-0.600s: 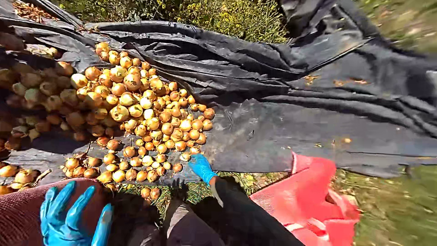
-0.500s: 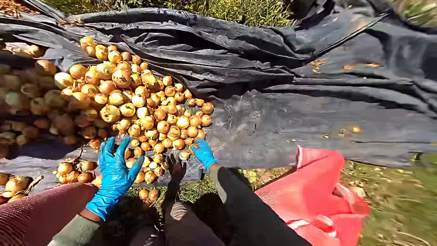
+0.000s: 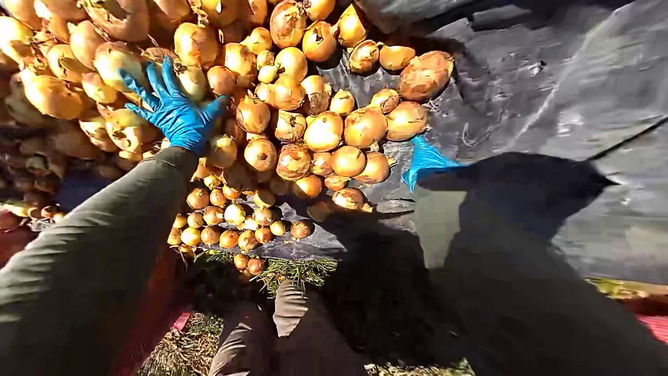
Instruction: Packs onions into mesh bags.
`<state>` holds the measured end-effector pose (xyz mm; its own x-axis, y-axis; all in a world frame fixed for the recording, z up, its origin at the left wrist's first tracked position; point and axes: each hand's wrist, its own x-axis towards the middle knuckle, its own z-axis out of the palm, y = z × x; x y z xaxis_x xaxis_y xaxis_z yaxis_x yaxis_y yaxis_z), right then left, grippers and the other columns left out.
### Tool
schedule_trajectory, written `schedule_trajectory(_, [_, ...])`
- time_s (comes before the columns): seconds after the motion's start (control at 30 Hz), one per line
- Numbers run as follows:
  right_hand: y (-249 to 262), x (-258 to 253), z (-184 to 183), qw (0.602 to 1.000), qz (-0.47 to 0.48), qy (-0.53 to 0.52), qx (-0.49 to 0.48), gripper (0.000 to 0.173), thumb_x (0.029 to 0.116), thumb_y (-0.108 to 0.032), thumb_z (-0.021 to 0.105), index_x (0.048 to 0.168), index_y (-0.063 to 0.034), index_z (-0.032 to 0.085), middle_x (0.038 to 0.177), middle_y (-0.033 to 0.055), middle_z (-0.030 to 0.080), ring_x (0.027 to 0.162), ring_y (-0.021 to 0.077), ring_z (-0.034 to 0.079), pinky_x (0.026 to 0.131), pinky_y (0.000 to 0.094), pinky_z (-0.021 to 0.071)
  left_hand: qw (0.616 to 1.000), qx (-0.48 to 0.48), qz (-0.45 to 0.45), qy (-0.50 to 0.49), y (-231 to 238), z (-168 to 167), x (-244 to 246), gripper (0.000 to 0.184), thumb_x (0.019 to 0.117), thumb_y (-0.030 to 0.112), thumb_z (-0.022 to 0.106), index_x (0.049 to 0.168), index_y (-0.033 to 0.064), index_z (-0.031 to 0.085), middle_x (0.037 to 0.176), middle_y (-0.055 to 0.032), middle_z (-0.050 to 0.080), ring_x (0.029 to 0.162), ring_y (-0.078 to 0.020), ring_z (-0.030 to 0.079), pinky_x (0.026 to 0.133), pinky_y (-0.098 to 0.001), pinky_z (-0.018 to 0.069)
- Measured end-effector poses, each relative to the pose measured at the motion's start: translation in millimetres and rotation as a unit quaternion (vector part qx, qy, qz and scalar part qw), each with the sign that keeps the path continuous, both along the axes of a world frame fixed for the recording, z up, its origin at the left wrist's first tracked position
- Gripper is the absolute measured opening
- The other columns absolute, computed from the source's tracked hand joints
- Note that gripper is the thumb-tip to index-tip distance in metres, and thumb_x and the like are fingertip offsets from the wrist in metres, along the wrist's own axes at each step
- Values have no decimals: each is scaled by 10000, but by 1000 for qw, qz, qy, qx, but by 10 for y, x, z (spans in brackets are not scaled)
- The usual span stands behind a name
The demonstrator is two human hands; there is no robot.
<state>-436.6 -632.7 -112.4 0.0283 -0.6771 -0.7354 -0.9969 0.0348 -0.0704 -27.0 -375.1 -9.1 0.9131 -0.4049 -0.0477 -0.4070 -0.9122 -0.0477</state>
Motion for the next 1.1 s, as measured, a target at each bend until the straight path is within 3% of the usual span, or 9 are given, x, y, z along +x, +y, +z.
schedule_trajectory(0.07, [-38,117,123,988,-148,-16,43,556,1122,-355,369,1560,-12,389,1610,234,379,1528,334,317,1242,514,234,1000,4,17,-20,-14,-96,-133,1320,619,935,597,1647,195,226,1698,-96,238,1578,-407,77,1166,-766,15])
schedule_trajectory(0.2, [-245,537,491,976,-154,-94,120,513,1111,-93,376,1573,88,248,1663,220,276,1565,237,235,1271,316,144,996,-5,57,-62,-109,-263,-180,1303,657,886,615,1640,123,229,1689,-91,264,1581,-377,108,1171,-752,-27])
schedule_trajectory(0.37, [-35,271,383,988,108,103,41,577,1016,-123,531,1553,6,364,1561,243,450,1461,358,434,1187,549,324,993,-8,80,-86,-160,-374,-132,1358,611,890,647,1632,94,237,1669,-136,290,1563,-397,163,1175,-739,12])
schedule_trajectory(0.43, [-17,46,213,983,161,84,23,750,891,-32,692,1548,32,335,1510,327,456,1405,488,451,1109,701,348,993,2,87,-79,-165,-364,-139,1371,606,908,632,1640,113,210,1677,-126,272,1565,-385,157,1169,-742,32])
schedule_trajectory(0.53, [-106,-10,175,972,213,77,58,915,775,-7,814,1519,102,293,1393,412,502,1290,582,515,1018,751,404,994,-5,74,-82,-169,-374,-133,1342,639,894,615,1642,109,193,1675,-140,273,1560,-397,170,1164,-752,54])
schedule_trajectory(0.63, [-128,-42,85,984,161,50,55,749,889,-13,693,1543,17,329,1404,382,523,1314,575,503,1035,760,380,994,-20,70,-79,-161,-361,-140,1344,637,890,637,1641,110,200,1673,-145,276,1557,-406,173,1171,-744,45])
schedule_trajectory(0.7, [-83,-39,20,999,16,33,32,506,1099,-294,383,1542,-54,423,1503,322,472,1440,491,401,1144,698,301,994,-20,78,-72,-173,-343,-151,1346,628,890,641,1645,129,194,1679,-143,259,1560,-404,159,1171,-741,25])
schedule_trajectory(0.77, [-80,25,-7,994,-106,41,5,717,1069,-584,268,1509,-68,499,1545,275,451,1488,421,354,1186,649,264,993,-31,82,-79,-200,-367,-128,1361,603,913,640,1641,145,211,1670,-134,282,1561,-391,166,1177,-736,5])
schedule_trajectory(1.1, [-102,130,35,972,-228,53,-16,774,999,-652,437,1471,-48,542,1519,218,512,1458,334,435,1207,555,307,994,-33,76,-77,-222,-337,-182,1378,609,917,640,1642,118,199,1673,-175,255,1557,-400,168,1203,-683,11])
